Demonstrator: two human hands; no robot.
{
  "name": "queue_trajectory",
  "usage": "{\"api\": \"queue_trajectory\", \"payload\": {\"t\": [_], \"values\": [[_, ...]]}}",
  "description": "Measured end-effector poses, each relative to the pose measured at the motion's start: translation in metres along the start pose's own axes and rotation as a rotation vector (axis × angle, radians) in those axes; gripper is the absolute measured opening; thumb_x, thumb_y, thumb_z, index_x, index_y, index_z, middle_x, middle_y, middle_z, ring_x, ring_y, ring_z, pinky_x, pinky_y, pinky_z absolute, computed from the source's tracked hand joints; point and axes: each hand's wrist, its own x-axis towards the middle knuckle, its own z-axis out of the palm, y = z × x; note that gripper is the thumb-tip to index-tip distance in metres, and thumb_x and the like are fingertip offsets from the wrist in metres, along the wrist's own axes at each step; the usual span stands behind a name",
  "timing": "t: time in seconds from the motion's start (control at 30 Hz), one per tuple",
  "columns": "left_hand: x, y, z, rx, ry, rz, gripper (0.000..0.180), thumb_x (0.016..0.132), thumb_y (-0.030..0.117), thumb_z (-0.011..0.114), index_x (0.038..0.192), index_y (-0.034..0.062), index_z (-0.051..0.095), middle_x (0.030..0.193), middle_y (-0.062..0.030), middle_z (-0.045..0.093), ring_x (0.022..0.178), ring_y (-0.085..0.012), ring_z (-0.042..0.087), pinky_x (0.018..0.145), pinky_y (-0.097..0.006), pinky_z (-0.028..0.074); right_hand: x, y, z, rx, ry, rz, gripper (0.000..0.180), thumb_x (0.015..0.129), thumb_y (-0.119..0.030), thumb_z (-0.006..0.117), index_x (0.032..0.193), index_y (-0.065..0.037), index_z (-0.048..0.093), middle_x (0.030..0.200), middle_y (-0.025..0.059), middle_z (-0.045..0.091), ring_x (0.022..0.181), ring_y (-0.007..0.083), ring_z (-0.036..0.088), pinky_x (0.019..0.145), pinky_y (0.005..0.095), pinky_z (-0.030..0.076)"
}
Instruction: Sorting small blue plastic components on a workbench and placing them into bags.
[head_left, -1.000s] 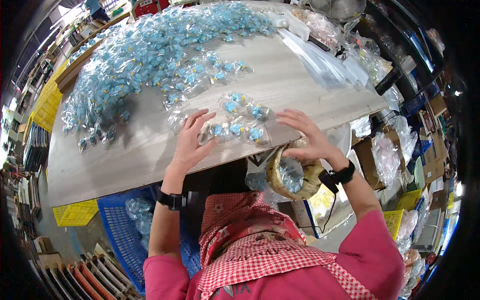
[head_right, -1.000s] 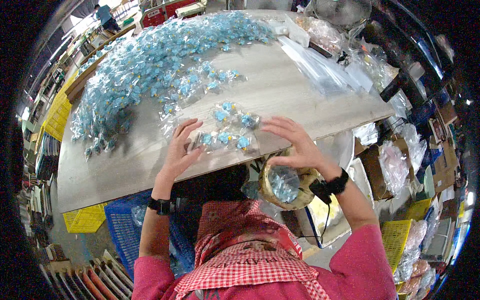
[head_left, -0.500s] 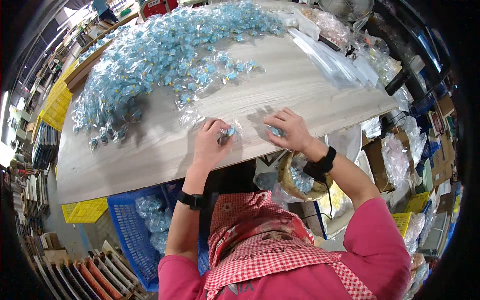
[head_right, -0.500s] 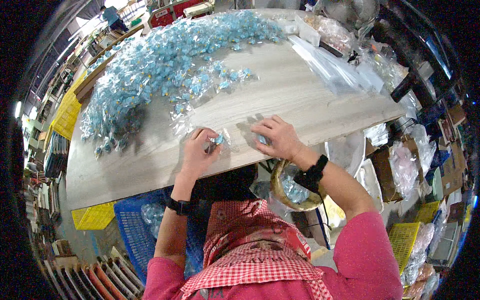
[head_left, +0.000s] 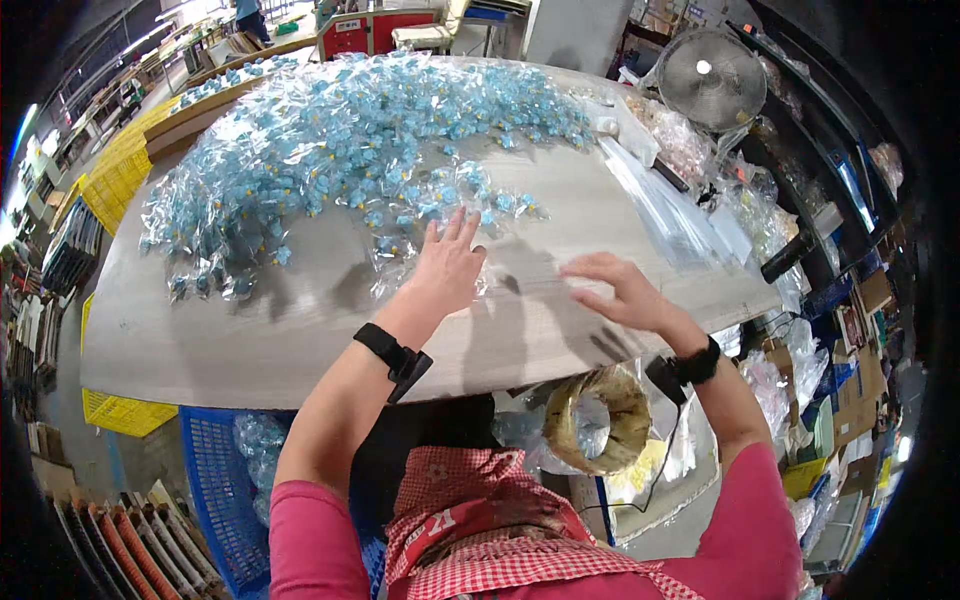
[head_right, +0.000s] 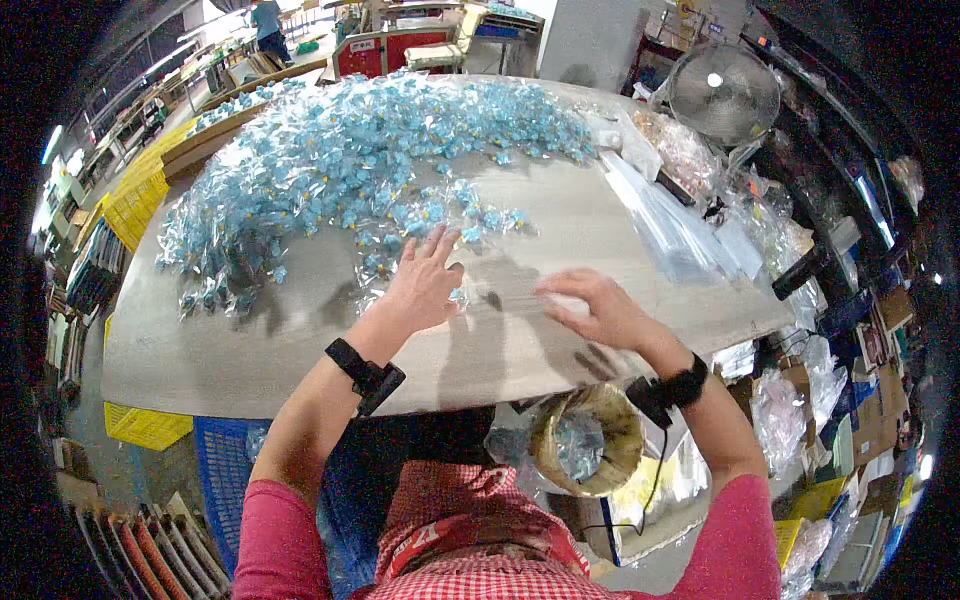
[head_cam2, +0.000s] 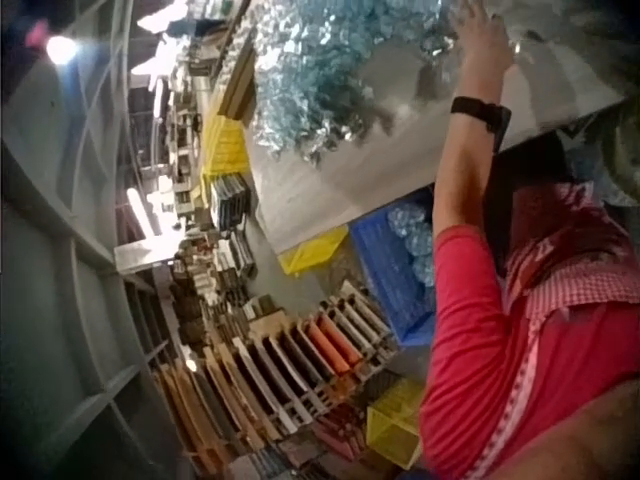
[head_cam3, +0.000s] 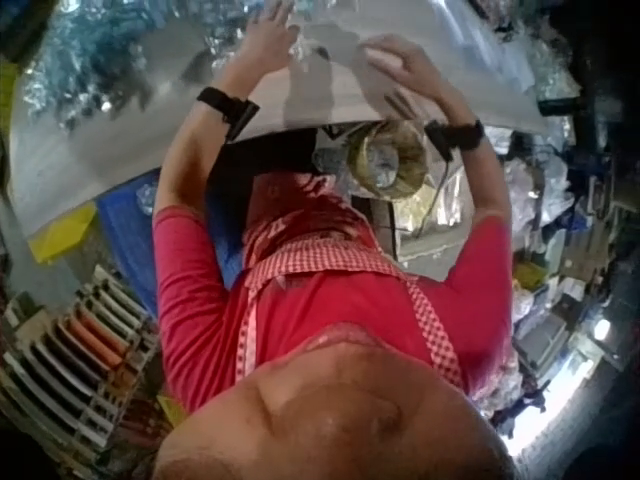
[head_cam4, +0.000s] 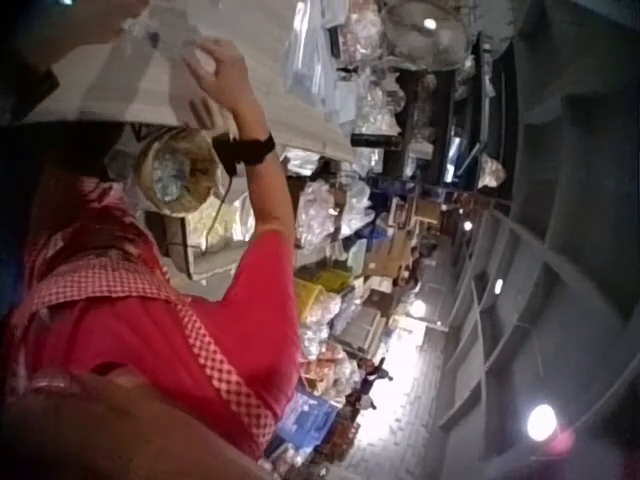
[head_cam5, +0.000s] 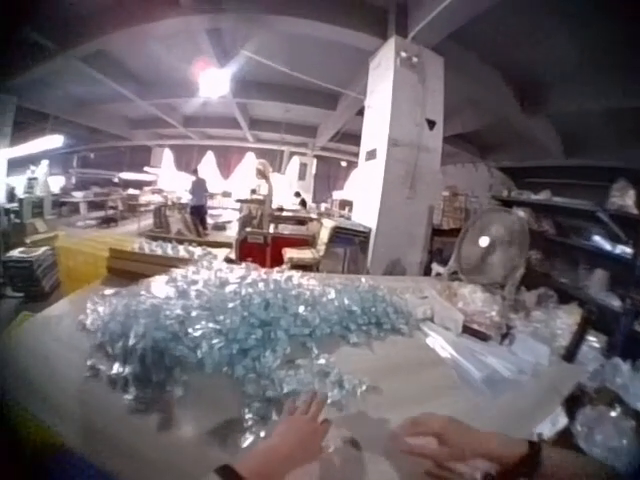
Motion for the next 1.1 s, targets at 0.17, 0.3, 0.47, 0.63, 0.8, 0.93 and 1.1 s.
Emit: {"api": "queue_trajectory", "payload": {"t": [0.17, 0.3, 0.47, 0.63, 0.8, 0.93, 1.1], "values": [[0.029, -0.047, -0.012, 0.055, -0.076, -0.098, 0.1, 0.063, 0.046, 0.085, 0.149, 0.0256, 0.037, 0.162, -0.0163, 0.005, 0.149, -0.0404, 0.0, 0.11, -0.073, 0.015, 0.155, 0.057, 0.011, -0.304, -0.026, 0.019, 0.07, 0.089, -0.05, 0.064, 0.147, -0.018, 0.041, 0.152, 0.0114, 0.039, 0.139, 0.0366, 0.035, 0.113, 0.0481, 0.032], [0.057, -0.076, 0.005, -0.07, -0.104, -0.151, 0.135, 0.047, 0.066, 0.086, 0.156, 0.0288, 0.016, 0.162, -0.0167, 0.004, 0.148, -0.0446, -0.001, 0.107, -0.078, 0.013, 0.228, 0.083, 0.024, -0.504, -0.266, 0.055, 0.096, 0.076, -0.081, 0.053, 0.153, -0.028, 0.029, 0.161, 0.0047, 0.02, 0.148, 0.0392, 0.011, 0.11, 0.0734, 0.014], [0.063, -0.092, 0.031, -0.192, -0.211, -0.162, 0.12, 0.06, 0.083, 0.067, 0.155, 0.0287, 0.019, 0.161, -0.0171, 0.013, 0.145, -0.0513, 0.009, 0.107, -0.079, 0.01, 0.21, 0.13, 0.057, -0.315, -0.322, 0.03, 0.082, 0.078, -0.079, 0.052, 0.148, -0.038, 0.038, 0.159, 0.0041, 0.027, 0.146, 0.0378, 0.022, 0.11, 0.0667, 0.024], [0.054, -0.064, 0.033, -0.221, -0.187, -0.098, 0.102, 0.07, 0.084, 0.057, 0.153, 0.0331, 0.026, 0.161, -0.012, 0.017, 0.144, -0.0506, 0.013, 0.108, -0.077, 0.012, 0.116, 0.128, 0.062, -0.373, -0.095, 0.05, 0.055, 0.091, -0.052, 0.058, 0.14, -0.029, 0.052, 0.153, 0.009, 0.037, 0.137, 0.0374, 0.037, 0.102, 0.0498, 0.037], [0.043, -0.018, 0.021, -0.224, -0.208, -0.018, 0.089, 0.078, 0.076, 0.056, 0.152, 0.0336, 0.03, 0.16, -0.0121, 0.019, 0.144, -0.0498, 0.016, 0.109, -0.076, 0.014, 0.034, 0.095, 0.05, -0.332, 0.047, 0.21, 0.054, 0.09, -0.053, 0.058, 0.139, -0.031, 0.053, 0.153, 0.0077, 0.04, 0.14, 0.0356, 0.035, 0.108, 0.0527, 0.032], [0.027, 0.006, 0.009, -0.262, -0.191, 0.018, 0.086, 0.077, 0.071, 0.062, 0.149, 0.0308, 0.037, 0.159, -0.0132, 0.025, 0.143, -0.0501, 0.019, 0.107, -0.077, 0.014, -0.033, 0.091, 0.034, -0.298, 0.173, 0.252, 0.057, 0.088, -0.05, 0.063, 0.14, -0.029, 0.052, 0.15, 0.0081, 0.043, 0.14, 0.034, 0.036, 0.11, 0.0526, 0.03], [-0.003, 0.02, 0.01, -0.315, -0.107, -0.071, 0.082, 0.078, 0.068, 0.065, 0.146, 0.0292, 0.043, 0.157, -0.014, 0.028, 0.144, -0.0482, 0.018, 0.108, -0.076, 0.012, -0.097, 0.094, 0.042, -0.356, 0.295, 0.265, 0.042, 0.092, -0.027, 0.06, 0.133, -0.018, 0.056, 0.133, 0.0143, 0.054, 0.119, 0.0313, 0.053, 0.1, 0.0424, 0.043]]}}
